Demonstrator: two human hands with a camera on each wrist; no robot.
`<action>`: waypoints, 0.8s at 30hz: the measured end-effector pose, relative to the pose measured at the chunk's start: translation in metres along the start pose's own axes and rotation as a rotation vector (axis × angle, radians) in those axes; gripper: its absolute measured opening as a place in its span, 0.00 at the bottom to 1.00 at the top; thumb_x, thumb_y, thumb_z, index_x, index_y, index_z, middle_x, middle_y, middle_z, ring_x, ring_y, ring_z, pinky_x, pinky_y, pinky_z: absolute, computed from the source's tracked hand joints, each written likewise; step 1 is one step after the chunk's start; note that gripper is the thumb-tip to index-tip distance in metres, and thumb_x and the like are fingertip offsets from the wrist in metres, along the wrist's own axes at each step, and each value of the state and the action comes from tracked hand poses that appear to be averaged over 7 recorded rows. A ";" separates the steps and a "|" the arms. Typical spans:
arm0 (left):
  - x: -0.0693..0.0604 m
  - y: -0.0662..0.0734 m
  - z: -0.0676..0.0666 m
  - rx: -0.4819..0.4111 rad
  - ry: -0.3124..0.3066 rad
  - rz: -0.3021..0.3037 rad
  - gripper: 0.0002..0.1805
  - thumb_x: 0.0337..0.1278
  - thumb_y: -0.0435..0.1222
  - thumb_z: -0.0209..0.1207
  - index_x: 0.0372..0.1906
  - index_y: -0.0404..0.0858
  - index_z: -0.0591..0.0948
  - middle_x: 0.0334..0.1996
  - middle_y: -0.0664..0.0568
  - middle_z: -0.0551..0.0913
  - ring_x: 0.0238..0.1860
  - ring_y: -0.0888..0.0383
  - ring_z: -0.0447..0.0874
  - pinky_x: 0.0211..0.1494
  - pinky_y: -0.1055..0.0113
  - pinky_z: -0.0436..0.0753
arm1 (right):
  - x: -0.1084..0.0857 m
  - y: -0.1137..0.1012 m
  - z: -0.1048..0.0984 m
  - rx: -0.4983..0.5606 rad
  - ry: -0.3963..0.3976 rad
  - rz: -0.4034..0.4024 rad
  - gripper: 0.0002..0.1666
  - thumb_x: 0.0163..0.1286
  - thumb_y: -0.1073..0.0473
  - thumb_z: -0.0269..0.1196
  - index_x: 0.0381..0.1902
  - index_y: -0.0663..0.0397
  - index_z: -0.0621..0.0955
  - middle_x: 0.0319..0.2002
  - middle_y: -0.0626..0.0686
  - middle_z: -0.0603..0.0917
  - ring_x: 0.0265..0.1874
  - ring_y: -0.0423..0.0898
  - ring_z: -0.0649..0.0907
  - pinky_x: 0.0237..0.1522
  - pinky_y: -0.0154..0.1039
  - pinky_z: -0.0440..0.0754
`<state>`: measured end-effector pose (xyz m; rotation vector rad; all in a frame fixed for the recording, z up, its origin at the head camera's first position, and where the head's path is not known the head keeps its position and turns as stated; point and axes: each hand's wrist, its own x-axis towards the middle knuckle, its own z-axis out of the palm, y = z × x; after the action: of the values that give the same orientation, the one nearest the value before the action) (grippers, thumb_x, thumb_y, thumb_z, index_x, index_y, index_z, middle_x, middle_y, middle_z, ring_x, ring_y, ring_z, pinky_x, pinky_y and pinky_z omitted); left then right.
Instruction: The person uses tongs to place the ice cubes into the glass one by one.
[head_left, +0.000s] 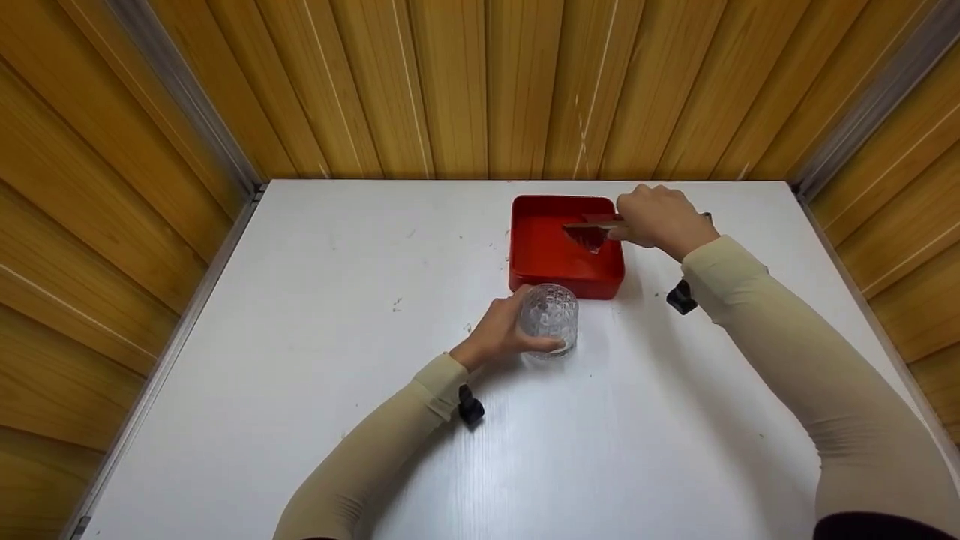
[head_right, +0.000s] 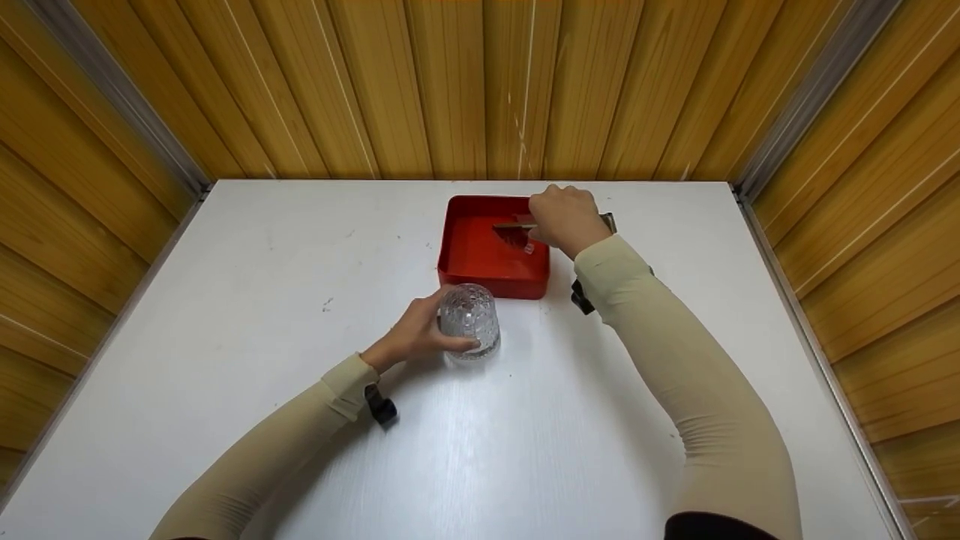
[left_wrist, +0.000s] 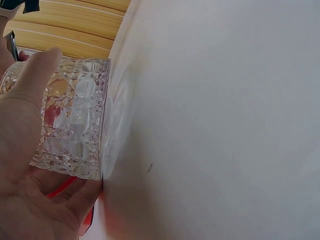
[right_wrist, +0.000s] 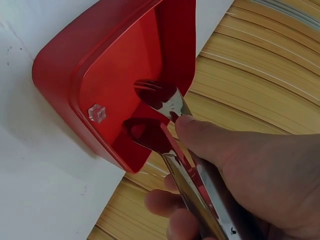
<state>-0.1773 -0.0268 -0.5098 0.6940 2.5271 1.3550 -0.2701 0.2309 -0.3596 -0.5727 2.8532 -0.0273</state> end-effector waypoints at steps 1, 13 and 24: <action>0.000 0.000 0.000 0.000 0.001 0.002 0.44 0.44 0.52 0.79 0.66 0.44 0.72 0.52 0.51 0.86 0.49 0.58 0.83 0.57 0.66 0.81 | 0.001 0.000 0.001 0.003 0.002 0.002 0.18 0.69 0.55 0.70 0.48 0.65 0.87 0.33 0.60 0.87 0.26 0.53 0.78 0.33 0.49 0.84; 0.001 -0.002 0.001 0.003 0.003 0.022 0.43 0.44 0.50 0.80 0.65 0.43 0.73 0.50 0.51 0.87 0.47 0.58 0.84 0.53 0.68 0.81 | 0.009 0.001 0.012 -0.010 -0.012 0.033 0.19 0.70 0.56 0.69 0.52 0.65 0.85 0.38 0.64 0.88 0.30 0.56 0.80 0.40 0.56 0.86; 0.000 0.000 0.000 -0.002 0.003 0.014 0.43 0.44 0.49 0.80 0.65 0.42 0.73 0.52 0.49 0.87 0.49 0.57 0.84 0.55 0.68 0.81 | 0.015 0.001 0.021 0.035 -0.047 0.062 0.21 0.70 0.58 0.69 0.55 0.67 0.84 0.44 0.67 0.87 0.34 0.59 0.82 0.47 0.61 0.84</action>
<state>-0.1772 -0.0272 -0.5096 0.7114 2.5280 1.3641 -0.2793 0.2271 -0.3831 -0.4718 2.8174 -0.0524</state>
